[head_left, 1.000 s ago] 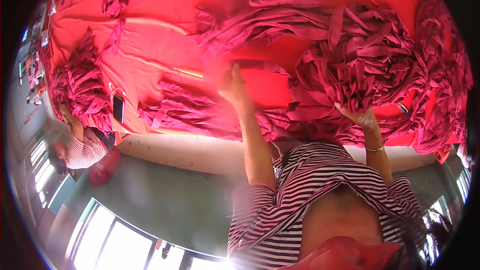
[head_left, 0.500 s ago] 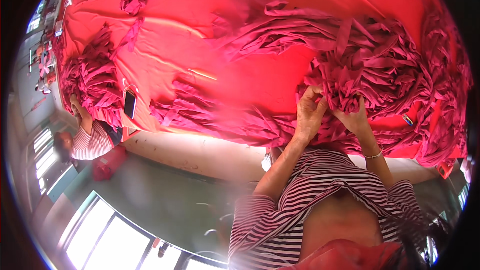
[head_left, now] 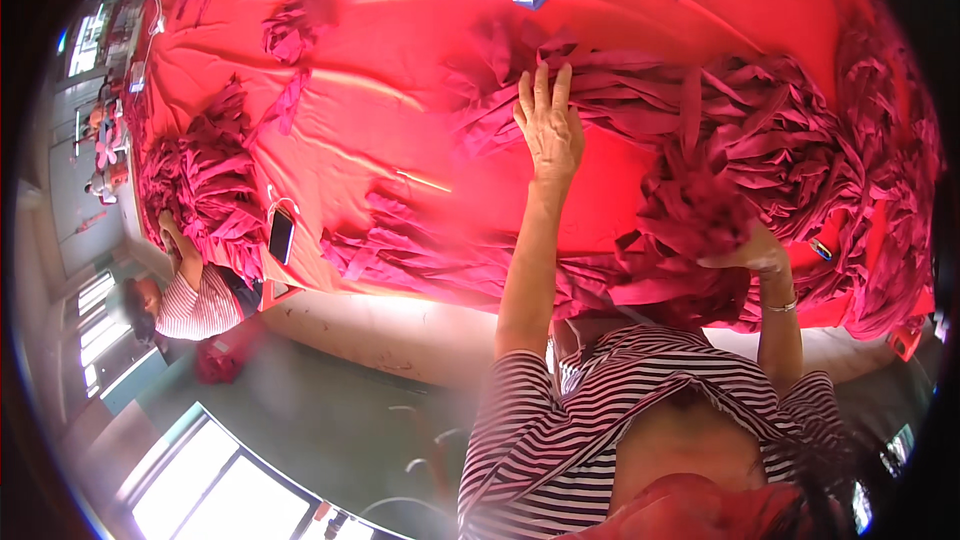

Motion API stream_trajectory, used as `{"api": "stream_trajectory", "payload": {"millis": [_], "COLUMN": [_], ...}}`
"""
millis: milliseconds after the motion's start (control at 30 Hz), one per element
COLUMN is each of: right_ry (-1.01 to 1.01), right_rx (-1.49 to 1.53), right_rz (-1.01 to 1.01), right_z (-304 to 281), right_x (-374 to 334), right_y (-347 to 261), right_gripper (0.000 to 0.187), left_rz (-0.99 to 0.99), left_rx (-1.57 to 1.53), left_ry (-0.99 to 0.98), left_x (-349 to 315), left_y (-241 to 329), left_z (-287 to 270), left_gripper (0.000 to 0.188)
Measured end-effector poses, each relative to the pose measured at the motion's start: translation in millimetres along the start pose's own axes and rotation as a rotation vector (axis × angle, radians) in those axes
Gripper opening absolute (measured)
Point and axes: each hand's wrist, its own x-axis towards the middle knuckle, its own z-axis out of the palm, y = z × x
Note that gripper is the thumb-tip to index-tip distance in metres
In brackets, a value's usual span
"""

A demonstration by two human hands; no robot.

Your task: The person sorts through a large pile of magenta fabric strips on a table, picking up pieces and moving them aside. Another person is visible in the background performing a similar task. The camera is head-mounted and provides a first-person view of the hands working with the fabric.

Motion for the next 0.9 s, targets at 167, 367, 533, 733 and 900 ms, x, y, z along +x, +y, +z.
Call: {"api": "stream_trajectory", "payload": {"millis": [167,367,533,733,900], "right_ry": [-0.199,-0.090,-0.102,-0.030,0.036], "right_rx": [0.398,0.419,0.449,0.437,-0.006], "right_rz": [0.485,0.487,0.496,0.571,-0.059], "right_z": [24,21,38,18,34], "right_x": [-11,-7,-10,-7,-8], "right_y": [0,-14,1,-32,24], "right_gripper": [0.082,0.082,0.084,0.067,0.037], "left_rz": [0.060,-0.234,-0.413,-0.649,-0.596], "left_rx": [0.025,-0.158,0.260,-1.076,-1.469], "left_ry": [-0.395,-0.008,-0.251,-0.088,0.160], "left_x": [-38,83,127,95,43], "left_y": [-14,-15,-42,-76,-69], "left_z": [-15,-27,54,43,-45], "left_gripper": [0.037,0.026,0.039,0.021,0.011]}}
